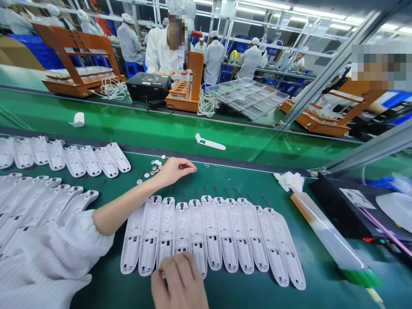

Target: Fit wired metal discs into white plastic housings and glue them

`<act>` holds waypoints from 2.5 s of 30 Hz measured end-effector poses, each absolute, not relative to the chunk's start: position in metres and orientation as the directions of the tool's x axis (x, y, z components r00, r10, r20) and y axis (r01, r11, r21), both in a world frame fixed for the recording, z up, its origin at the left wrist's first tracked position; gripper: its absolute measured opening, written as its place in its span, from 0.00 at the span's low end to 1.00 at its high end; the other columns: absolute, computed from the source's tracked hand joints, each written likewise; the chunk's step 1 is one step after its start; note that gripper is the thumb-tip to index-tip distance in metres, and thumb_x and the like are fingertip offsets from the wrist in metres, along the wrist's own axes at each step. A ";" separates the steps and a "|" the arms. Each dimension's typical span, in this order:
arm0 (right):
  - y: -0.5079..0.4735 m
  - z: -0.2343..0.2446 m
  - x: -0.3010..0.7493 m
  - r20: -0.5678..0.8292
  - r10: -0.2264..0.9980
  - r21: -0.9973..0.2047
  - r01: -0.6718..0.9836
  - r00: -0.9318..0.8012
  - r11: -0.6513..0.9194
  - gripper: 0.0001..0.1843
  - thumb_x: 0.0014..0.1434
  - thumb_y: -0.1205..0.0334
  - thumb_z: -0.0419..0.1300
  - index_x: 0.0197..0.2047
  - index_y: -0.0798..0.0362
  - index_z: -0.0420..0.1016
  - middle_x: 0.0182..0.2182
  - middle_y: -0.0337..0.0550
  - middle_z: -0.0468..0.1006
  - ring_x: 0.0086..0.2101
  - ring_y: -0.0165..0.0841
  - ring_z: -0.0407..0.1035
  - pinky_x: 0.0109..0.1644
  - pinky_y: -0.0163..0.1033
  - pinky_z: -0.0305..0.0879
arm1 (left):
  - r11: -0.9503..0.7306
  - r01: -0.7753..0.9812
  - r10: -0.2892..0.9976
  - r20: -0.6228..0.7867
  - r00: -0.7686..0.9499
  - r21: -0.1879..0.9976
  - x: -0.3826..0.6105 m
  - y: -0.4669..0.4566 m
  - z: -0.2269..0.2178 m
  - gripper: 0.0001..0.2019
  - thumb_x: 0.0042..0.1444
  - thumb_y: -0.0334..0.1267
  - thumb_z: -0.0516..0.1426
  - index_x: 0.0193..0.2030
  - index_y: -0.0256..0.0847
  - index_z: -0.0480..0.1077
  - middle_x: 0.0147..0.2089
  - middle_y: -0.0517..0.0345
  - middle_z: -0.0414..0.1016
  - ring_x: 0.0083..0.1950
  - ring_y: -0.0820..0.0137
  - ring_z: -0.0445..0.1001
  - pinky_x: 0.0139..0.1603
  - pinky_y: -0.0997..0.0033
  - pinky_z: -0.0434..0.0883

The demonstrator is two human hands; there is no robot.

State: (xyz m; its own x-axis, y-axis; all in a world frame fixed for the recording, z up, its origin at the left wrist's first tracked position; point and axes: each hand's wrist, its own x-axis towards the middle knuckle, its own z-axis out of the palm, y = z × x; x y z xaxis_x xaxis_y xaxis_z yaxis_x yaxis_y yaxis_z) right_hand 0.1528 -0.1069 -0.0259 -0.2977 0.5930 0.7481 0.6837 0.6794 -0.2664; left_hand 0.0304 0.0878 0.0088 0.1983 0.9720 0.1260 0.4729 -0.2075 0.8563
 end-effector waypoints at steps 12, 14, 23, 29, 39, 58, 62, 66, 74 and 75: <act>-0.108 -0.020 0.139 0.638 0.586 -0.116 0.690 -0.499 0.714 0.25 0.68 0.68 0.36 0.28 0.50 0.69 0.25 0.31 0.74 0.28 0.27 0.68 0.39 0.38 0.61 | -0.208 0.359 0.971 0.149 0.185 0.910 0.031 0.082 0.005 0.04 0.48 0.27 0.60 0.27 0.38 0.74 0.29 0.60 0.76 0.32 0.73 0.73 0.37 0.72 0.69; -0.108 -0.021 0.140 0.634 0.582 -0.100 0.691 -0.510 0.716 0.25 0.68 0.68 0.36 0.28 0.50 0.69 0.25 0.31 0.74 0.28 0.27 0.68 0.39 0.38 0.62 | -0.208 0.354 0.972 0.150 0.184 0.912 0.031 0.081 0.005 0.04 0.48 0.27 0.60 0.27 0.38 0.74 0.28 0.60 0.76 0.31 0.73 0.73 0.37 0.72 0.69; -0.112 -0.022 0.138 0.599 0.615 -0.115 0.704 -0.513 0.700 0.27 0.65 0.71 0.34 0.28 0.51 0.71 0.25 0.37 0.75 0.27 0.31 0.71 0.35 0.40 0.67 | -0.225 0.357 0.967 0.162 0.199 0.907 0.034 0.077 0.004 0.04 0.49 0.27 0.59 0.28 0.38 0.73 0.28 0.61 0.76 0.31 0.73 0.72 0.35 0.73 0.69; -0.112 -0.023 0.135 0.634 0.606 -0.129 0.706 -0.481 0.696 0.26 0.65 0.72 0.37 0.27 0.51 0.71 0.24 0.37 0.75 0.27 0.32 0.71 0.34 0.41 0.67 | -0.231 0.371 0.964 0.159 0.215 0.899 0.034 0.076 0.006 0.05 0.50 0.27 0.58 0.28 0.38 0.74 0.29 0.60 0.76 0.31 0.73 0.73 0.35 0.73 0.69; -0.109 -0.027 0.158 0.665 0.598 -0.162 0.695 -0.448 0.701 0.19 0.63 0.73 0.42 0.39 0.52 0.73 0.27 0.39 0.75 0.29 0.33 0.69 0.38 0.42 0.63 | -0.352 0.376 0.915 0.231 0.331 0.857 0.043 0.062 0.017 0.04 0.51 0.27 0.59 0.30 0.39 0.74 0.30 0.60 0.77 0.31 0.73 0.74 0.34 0.75 0.70; -0.036 0.021 0.229 0.556 0.819 -0.578 0.643 -0.139 0.502 0.04 0.60 0.66 0.54 0.36 0.50 0.68 0.29 0.38 0.72 0.30 0.30 0.68 0.32 0.33 0.66 | -0.921 0.388 0.248 0.703 0.666 -0.043 0.065 0.001 0.034 0.11 0.58 0.25 0.47 0.30 0.32 0.69 0.31 0.50 0.74 0.30 0.69 0.69 0.25 0.72 0.69; -0.039 0.020 0.240 0.488 0.869 -0.674 0.599 -0.077 0.432 0.07 0.61 0.61 0.54 0.32 0.50 0.70 0.28 0.39 0.72 0.29 0.31 0.68 0.31 0.33 0.66 | -0.791 0.597 0.574 0.498 0.650 0.133 0.057 0.024 0.026 0.09 0.59 0.30 0.50 0.43 0.37 0.68 0.40 0.53 0.73 0.39 0.69 0.71 0.33 0.71 0.71; -0.051 0.016 0.254 0.440 0.896 -0.722 0.616 0.057 0.315 0.12 0.61 0.53 0.54 0.31 0.50 0.71 0.28 0.41 0.73 0.28 0.32 0.68 0.31 0.35 0.66 | -0.389 0.874 0.907 0.287 0.308 0.292 0.027 0.080 0.013 0.05 0.57 0.31 0.53 0.34 0.37 0.70 0.35 0.52 0.72 0.38 0.66 0.71 0.35 0.68 0.69; -0.077 0.009 0.258 0.464 0.873 -0.626 0.641 -0.152 0.444 0.04 0.60 0.65 0.55 0.34 0.51 0.70 0.29 0.42 0.73 0.30 0.32 0.69 0.31 0.33 0.68 | -0.162 0.909 0.986 0.102 0.133 0.383 0.011 0.123 -0.016 0.11 0.58 0.41 0.55 0.31 0.35 0.68 0.31 0.60 0.70 0.32 0.74 0.70 0.35 0.69 0.70; -0.082 0.008 0.253 0.487 0.846 -0.591 0.630 -0.218 0.503 0.04 0.59 0.68 0.54 0.35 0.52 0.69 0.29 0.42 0.73 0.30 0.31 0.69 0.31 0.33 0.69 | -0.156 0.900 0.987 0.099 0.126 0.406 0.012 0.123 -0.017 0.11 0.58 0.41 0.55 0.31 0.35 0.68 0.30 0.60 0.70 0.31 0.74 0.70 0.35 0.69 0.70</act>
